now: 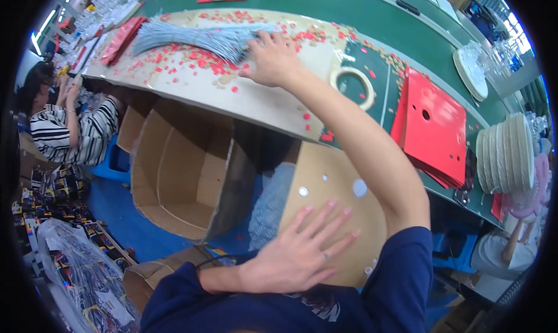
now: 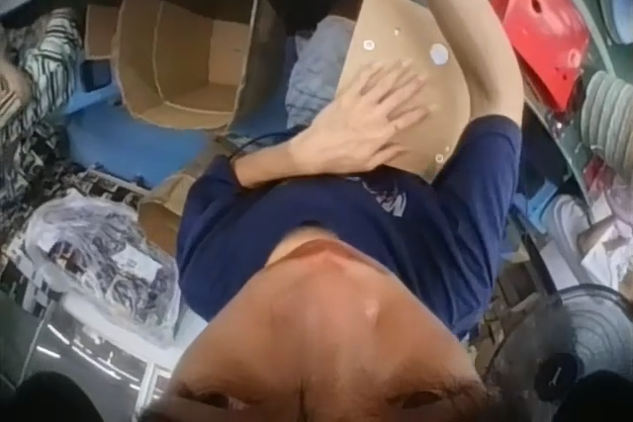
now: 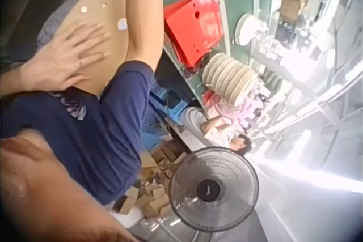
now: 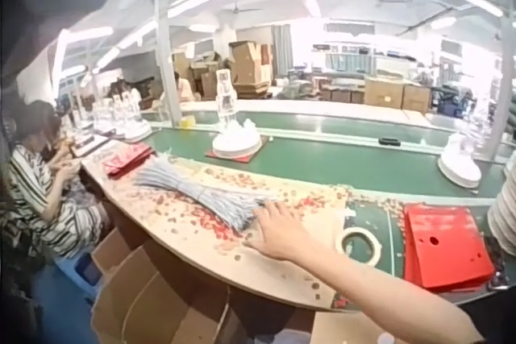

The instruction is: Assembling lighting components by threading wires through clips on cardboard and plastic bases and applying small stickers.

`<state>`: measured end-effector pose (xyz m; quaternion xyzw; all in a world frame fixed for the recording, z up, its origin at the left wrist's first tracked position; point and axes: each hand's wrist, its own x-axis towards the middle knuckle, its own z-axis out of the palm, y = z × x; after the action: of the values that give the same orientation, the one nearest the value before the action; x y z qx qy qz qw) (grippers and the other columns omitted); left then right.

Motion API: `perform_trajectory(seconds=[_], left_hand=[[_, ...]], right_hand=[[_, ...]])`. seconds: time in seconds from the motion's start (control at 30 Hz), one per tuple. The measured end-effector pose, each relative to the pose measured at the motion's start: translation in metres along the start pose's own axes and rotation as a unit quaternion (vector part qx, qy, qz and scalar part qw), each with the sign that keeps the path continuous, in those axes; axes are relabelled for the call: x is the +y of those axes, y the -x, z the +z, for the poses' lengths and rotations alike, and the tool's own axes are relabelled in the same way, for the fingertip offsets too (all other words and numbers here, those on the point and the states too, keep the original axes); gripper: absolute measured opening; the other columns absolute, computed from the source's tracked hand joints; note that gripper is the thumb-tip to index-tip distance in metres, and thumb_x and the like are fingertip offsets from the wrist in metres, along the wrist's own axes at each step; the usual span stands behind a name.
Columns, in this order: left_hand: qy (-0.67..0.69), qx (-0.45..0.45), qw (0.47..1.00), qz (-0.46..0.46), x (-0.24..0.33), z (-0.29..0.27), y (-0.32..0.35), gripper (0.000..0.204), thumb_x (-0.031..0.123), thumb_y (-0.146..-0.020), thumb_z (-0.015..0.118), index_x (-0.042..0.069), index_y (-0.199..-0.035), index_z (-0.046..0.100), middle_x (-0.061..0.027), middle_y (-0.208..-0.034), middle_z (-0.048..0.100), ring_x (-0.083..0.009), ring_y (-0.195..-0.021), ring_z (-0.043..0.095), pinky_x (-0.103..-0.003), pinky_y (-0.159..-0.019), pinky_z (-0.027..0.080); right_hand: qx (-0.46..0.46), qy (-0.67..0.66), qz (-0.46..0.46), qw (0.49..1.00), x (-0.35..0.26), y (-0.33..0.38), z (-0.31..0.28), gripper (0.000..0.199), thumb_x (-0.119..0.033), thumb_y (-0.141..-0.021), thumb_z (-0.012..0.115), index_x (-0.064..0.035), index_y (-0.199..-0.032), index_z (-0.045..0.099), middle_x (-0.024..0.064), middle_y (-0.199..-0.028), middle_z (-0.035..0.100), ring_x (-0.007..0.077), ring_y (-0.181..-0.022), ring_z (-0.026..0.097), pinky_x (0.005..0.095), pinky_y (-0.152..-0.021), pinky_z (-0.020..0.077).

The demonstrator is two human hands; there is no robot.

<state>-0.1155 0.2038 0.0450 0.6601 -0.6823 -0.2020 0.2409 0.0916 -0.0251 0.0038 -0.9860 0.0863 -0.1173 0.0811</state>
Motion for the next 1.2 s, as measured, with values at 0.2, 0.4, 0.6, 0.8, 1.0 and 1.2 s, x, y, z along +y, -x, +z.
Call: perform_trajectory(seconds=[0.2,0.4,0.6,0.8,1.0,1.2], left_hand=[[0.039,0.028,0.998,0.039,-0.002,0.008,0.001,0.051,0.034,-0.095,0.061,0.0,-0.132,0.063,-0.0234,-0.153,0.042,-0.0442,-0.154,0.021,-0.056,-0.118,0.028],[0.057,0.018,0.998,0.023,-0.009,-0.001,0.007,0.05,0.035,-0.095,0.062,0.0,-0.13,0.064,-0.0246,-0.15,0.045,-0.0441,-0.153,0.025,-0.055,-0.119,0.027],[0.063,0.043,0.997,0.025,-0.013,-0.002,0.004,0.053,0.038,-0.096,0.062,-0.001,-0.132,0.063,-0.0258,-0.151,0.044,-0.0431,-0.152,0.028,-0.055,-0.119,0.027],[0.069,0.05,0.996,0.028,-0.01,0.0,0.004,0.059,0.04,-0.097,0.062,0.002,-0.142,0.055,-0.0247,-0.161,0.035,-0.0424,-0.153,0.027,-0.054,-0.119,0.029],[0.061,0.032,0.997,0.022,-0.01,0.0,0.004,0.065,0.04,-0.098,0.062,0.004,-0.15,0.048,-0.0237,-0.165,0.028,-0.0416,-0.153,0.027,-0.054,-0.119,0.029],[0.056,0.033,0.997,0.029,-0.006,0.001,-0.001,0.061,0.04,-0.098,0.062,0.003,-0.145,0.054,-0.0246,-0.16,0.035,-0.0428,-0.153,0.026,-0.056,-0.119,0.028]], right_hand=[[0.011,0.076,0.044,0.996,-0.032,-0.064,0.035,0.083,-0.063,-0.089,0.066,-0.0179,-0.155,0.043,0.0205,-0.157,0.041,0.04,-0.146,0.038,0.0637,-0.111,0.0378],[0.125,0.081,-0.02,0.989,-0.03,-0.054,0.063,0.054,-0.038,-0.097,0.063,-0.0182,-0.147,0.054,0.019,-0.143,0.056,0.0373,-0.129,0.055,0.0537,-0.094,0.0511],[0.138,0.093,-0.034,0.985,-0.02,-0.047,0.062,0.045,-0.031,-0.099,0.059,-0.0203,-0.143,0.058,0.0143,-0.141,0.059,0.0314,-0.127,0.058,0.0494,-0.091,0.0536],[0.119,0.022,-0.046,0.992,-0.009,-0.036,0.051,0.045,-0.031,-0.097,0.062,-0.0195,-0.141,0.06,0.0111,-0.146,0.057,0.0307,-0.132,0.054,0.0537,-0.099,0.0507],[0.165,-0.128,-0.086,0.974,-0.007,-0.031,0.034,0.046,-0.035,-0.087,0.072,-0.0136,-0.127,0.069,0.0104,-0.141,0.061,0.0292,-0.13,0.056,0.051,-0.102,0.0485],[0.108,0.039,-0.04,0.993,-0.03,-0.038,0.029,0.03,-0.026,-0.085,0.073,-0.0122,-0.111,0.076,0.0049,-0.118,0.073,0.0269,-0.111,0.066,0.0431,-0.091,0.0499]])
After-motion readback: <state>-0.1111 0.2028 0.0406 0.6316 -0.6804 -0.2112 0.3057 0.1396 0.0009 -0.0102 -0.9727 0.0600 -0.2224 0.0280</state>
